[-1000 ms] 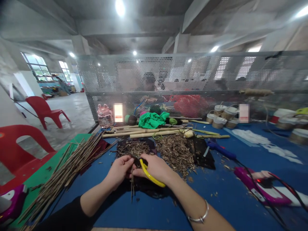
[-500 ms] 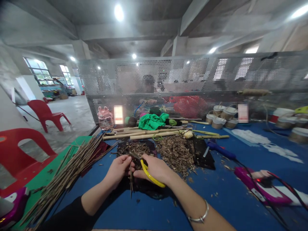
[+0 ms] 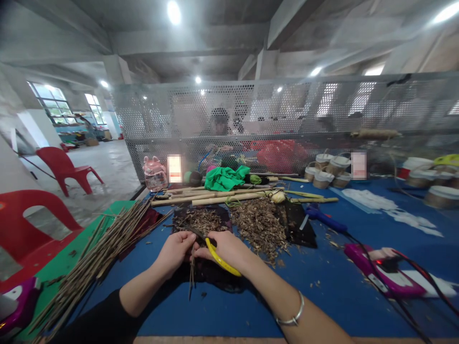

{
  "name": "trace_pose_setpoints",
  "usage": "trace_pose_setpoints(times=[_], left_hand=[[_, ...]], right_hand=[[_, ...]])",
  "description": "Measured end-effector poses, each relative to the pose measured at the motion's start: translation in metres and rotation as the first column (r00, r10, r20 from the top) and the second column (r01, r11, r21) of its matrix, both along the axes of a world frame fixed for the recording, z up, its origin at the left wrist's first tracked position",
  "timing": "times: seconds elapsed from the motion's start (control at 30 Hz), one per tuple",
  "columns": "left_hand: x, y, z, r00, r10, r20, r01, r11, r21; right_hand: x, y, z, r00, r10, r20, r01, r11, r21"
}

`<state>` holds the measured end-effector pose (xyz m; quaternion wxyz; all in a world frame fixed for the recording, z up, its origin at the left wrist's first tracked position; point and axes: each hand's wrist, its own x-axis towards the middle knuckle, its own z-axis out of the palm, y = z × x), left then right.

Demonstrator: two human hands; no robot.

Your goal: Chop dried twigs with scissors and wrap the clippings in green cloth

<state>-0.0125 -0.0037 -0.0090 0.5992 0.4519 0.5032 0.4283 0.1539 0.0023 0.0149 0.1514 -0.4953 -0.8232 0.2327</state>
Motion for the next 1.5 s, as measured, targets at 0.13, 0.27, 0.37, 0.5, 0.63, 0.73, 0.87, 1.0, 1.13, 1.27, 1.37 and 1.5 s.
trace_pose_setpoints(times=[0.13, 0.27, 0.37, 0.5, 0.63, 0.73, 0.87, 1.0, 1.13, 1.27, 1.37, 1.5], left_hand=[[0.000, 0.001, -0.001, 1.000, -0.004, 0.016, 0.003, 1.000, 0.023], [0.002, 0.000, 0.003, 0.996, 0.046, 0.079, -0.052, 0.996, 0.077], [0.005, -0.005, 0.005, 0.996, 0.031, 0.087, -0.044, 0.988, 0.150], [0.008, -0.011, 0.005, 0.994, -0.080, 0.073, 0.063, 0.976, 0.210], [0.008, -0.013, 0.004, 0.984, -0.142, 0.108, 0.120, 0.974, 0.192], [0.009, -0.013, 0.005, 0.979, -0.159, 0.129, 0.144, 0.983, 0.117], [0.010, -0.016, 0.006, 0.961, -0.258, 0.101, 0.259, 0.966, 0.002], [0.011, -0.019, 0.008, 0.947, -0.305, 0.101, 0.306, 0.952, 0.004], [0.010, -0.020, 0.010, 0.946, -0.299, 0.124, 0.303, 0.953, -0.011], [0.008, -0.015, 0.012, 0.964, -0.201, 0.174, 0.203, 0.979, 0.008], [0.003, -0.010, 0.017, 0.971, -0.076, 0.226, 0.062, 0.996, 0.070], [-0.002, -0.007, 0.020, 0.965, -0.017, 0.261, -0.015, 0.993, 0.120]], right_hand=[[0.003, 0.002, 0.001, 1.000, -0.019, 0.010, 0.019, 0.999, 0.033], [0.001, 0.006, 0.002, 0.988, -0.063, -0.139, 0.069, 0.997, 0.041], [-0.004, 0.011, -0.001, 0.886, -0.134, -0.444, 0.139, 0.990, -0.022], [-0.015, 0.011, -0.005, 0.661, -0.212, -0.720, 0.019, 0.963, -0.267], [-0.020, 0.007, -0.005, 0.577, -0.241, -0.780, -0.077, 0.935, -0.346], [-0.016, 0.010, -0.003, 0.568, -0.225, -0.791, -0.021, 0.958, -0.287], [-0.005, 0.016, 0.002, 0.547, -0.220, -0.808, 0.084, 0.975, -0.208], [-0.005, 0.014, 0.003, 0.573, -0.194, -0.796, 0.058, 0.979, -0.197], [-0.012, 0.009, 0.002, 0.598, -0.154, -0.787, 0.036, 0.986, -0.165], [-0.011, 0.010, -0.001, 0.659, -0.156, -0.736, 0.122, 0.988, -0.100], [-0.007, 0.011, -0.003, 0.816, -0.132, -0.563, 0.176, 0.984, 0.025], [-0.007, 0.006, -0.002, 0.938, -0.049, -0.342, 0.107, 0.983, 0.152]])
